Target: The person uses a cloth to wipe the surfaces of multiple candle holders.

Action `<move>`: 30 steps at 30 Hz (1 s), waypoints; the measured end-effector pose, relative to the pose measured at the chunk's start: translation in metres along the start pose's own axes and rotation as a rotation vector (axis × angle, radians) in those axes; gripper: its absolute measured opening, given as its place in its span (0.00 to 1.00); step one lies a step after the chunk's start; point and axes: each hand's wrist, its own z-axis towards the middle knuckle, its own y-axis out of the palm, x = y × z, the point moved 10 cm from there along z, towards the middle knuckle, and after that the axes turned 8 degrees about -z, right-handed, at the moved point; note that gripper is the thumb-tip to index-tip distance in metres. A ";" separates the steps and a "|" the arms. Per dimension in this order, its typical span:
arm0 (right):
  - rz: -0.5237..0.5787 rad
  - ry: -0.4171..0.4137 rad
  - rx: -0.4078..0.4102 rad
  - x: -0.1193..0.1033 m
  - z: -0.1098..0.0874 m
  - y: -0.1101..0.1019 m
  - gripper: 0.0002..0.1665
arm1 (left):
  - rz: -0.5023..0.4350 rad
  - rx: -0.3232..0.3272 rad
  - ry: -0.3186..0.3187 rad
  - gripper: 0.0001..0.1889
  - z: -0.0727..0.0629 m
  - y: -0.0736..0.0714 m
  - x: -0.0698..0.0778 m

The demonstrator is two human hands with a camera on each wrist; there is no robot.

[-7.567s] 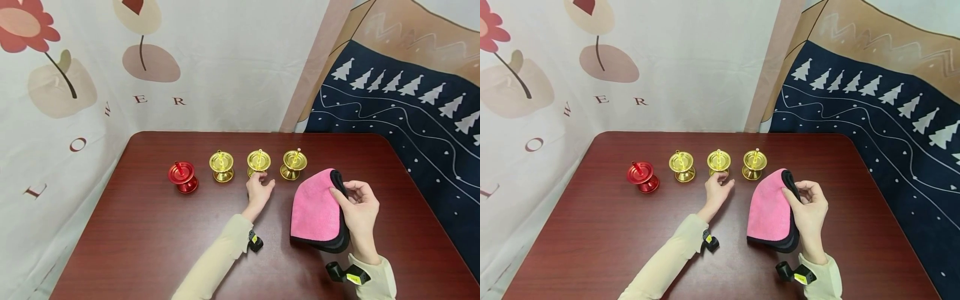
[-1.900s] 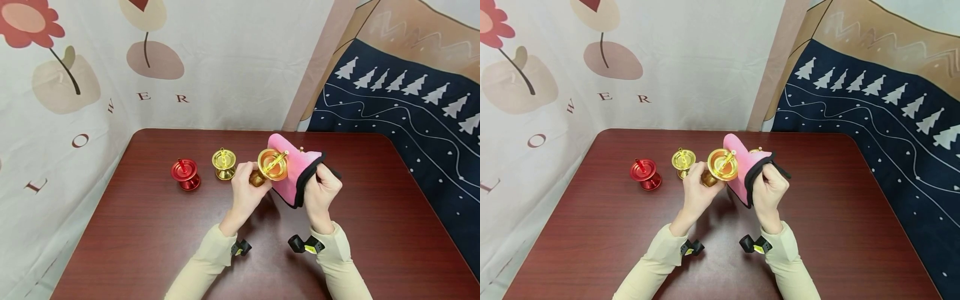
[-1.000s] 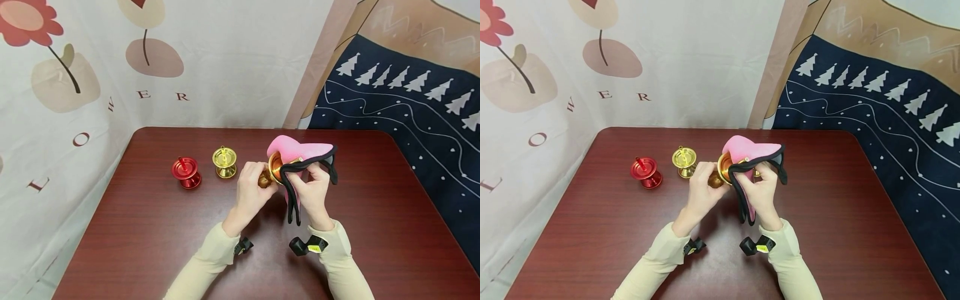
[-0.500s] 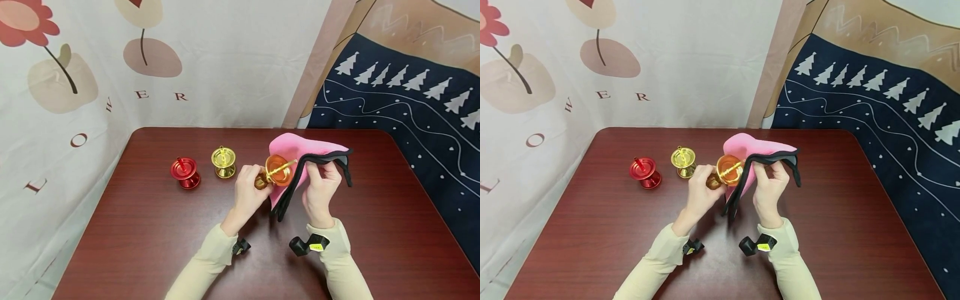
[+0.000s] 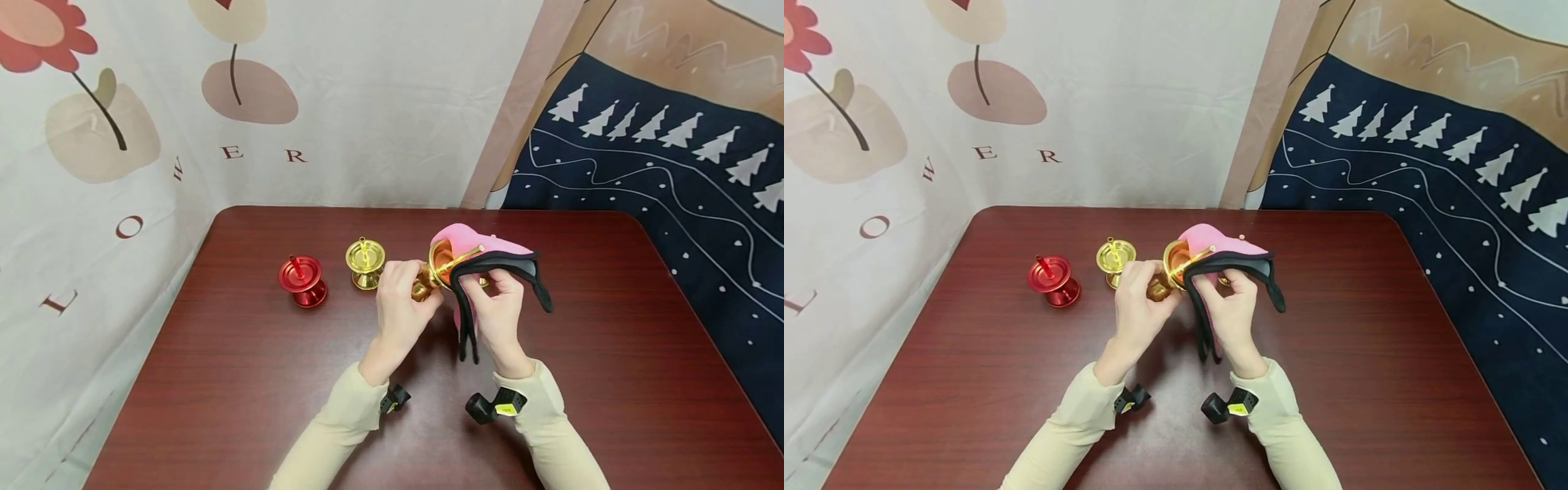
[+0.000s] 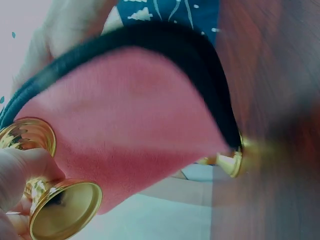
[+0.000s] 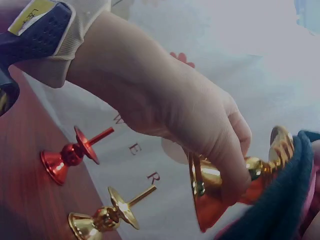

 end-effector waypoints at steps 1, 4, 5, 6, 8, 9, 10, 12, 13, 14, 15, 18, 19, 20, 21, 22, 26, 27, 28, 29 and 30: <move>-0.008 0.008 0.000 0.002 0.000 0.000 0.18 | 0.014 -0.007 0.005 0.14 -0.001 0.001 0.000; -0.019 0.020 0.027 0.005 0.000 -0.002 0.16 | 0.040 -0.033 0.015 0.14 -0.004 0.005 0.000; -0.028 0.015 0.044 0.005 0.000 -0.004 0.16 | 0.040 -0.041 0.017 0.14 -0.004 0.007 0.000; -0.028 0.006 0.062 0.004 0.001 -0.006 0.16 | 0.038 -0.049 0.016 0.13 -0.005 0.008 -0.001; -0.008 -0.015 0.106 0.001 0.002 -0.011 0.16 | 0.028 -0.063 0.016 0.13 -0.005 0.011 -0.001; 0.007 -0.026 0.129 -0.001 0.003 -0.014 0.16 | 0.023 -0.067 0.014 0.13 -0.005 0.012 -0.001; 0.030 -0.034 0.155 -0.002 0.004 -0.016 0.15 | 0.018 -0.070 0.011 0.13 -0.005 0.012 -0.001; 0.089 -0.044 0.208 -0.005 0.006 -0.021 0.14 | 0.006 -0.075 0.001 0.13 -0.006 0.014 -0.003; 0.115 -0.048 0.237 -0.006 0.006 -0.024 0.13 | 0.000 -0.076 -0.005 0.13 -0.006 0.014 -0.004; 0.135 -0.049 0.265 -0.007 0.007 -0.027 0.12 | -0.007 -0.074 -0.013 0.14 -0.007 0.014 -0.005; 0.149 -0.051 0.295 -0.008 0.008 -0.031 0.11 | -0.018 -0.072 -0.023 0.14 -0.008 0.014 -0.007; 0.183 -0.053 0.352 -0.009 0.008 -0.038 0.10 | -0.056 -0.044 -0.060 0.14 -0.009 0.011 -0.014; 0.181 -0.050 0.352 -0.010 0.008 -0.039 0.11 | -0.070 -0.032 -0.072 0.14 -0.009 0.010 -0.016; 0.173 -0.043 0.339 -0.010 0.007 -0.039 0.11 | -0.083 -0.018 -0.084 0.14 -0.009 0.009 -0.018; 0.146 -0.039 0.315 -0.010 0.006 -0.037 0.12 | -0.094 -0.006 -0.092 0.14 -0.009 0.007 -0.019; 0.109 -0.034 0.278 -0.011 0.006 -0.034 0.14 | -0.104 0.006 -0.098 0.14 -0.009 0.006 -0.019; 0.026 -0.043 0.086 -0.013 -0.001 -0.013 0.14 | -0.115 0.024 -0.111 0.14 -0.006 0.003 -0.018; 0.027 -0.058 0.035 -0.015 -0.003 -0.008 0.12 | -0.113 0.029 -0.116 0.14 -0.006 0.003 -0.018; 0.032 -0.077 -0.017 -0.017 -0.004 -0.003 0.11 | -0.110 0.034 -0.124 0.14 -0.006 0.002 -0.018; 0.044 -0.098 -0.069 -0.020 -0.006 0.002 0.09 | -0.105 0.040 -0.132 0.14 -0.006 0.002 -0.019; 0.045 -0.119 -0.114 -0.022 -0.008 0.006 0.10 | -0.099 0.045 -0.141 0.14 -0.006 0.001 -0.020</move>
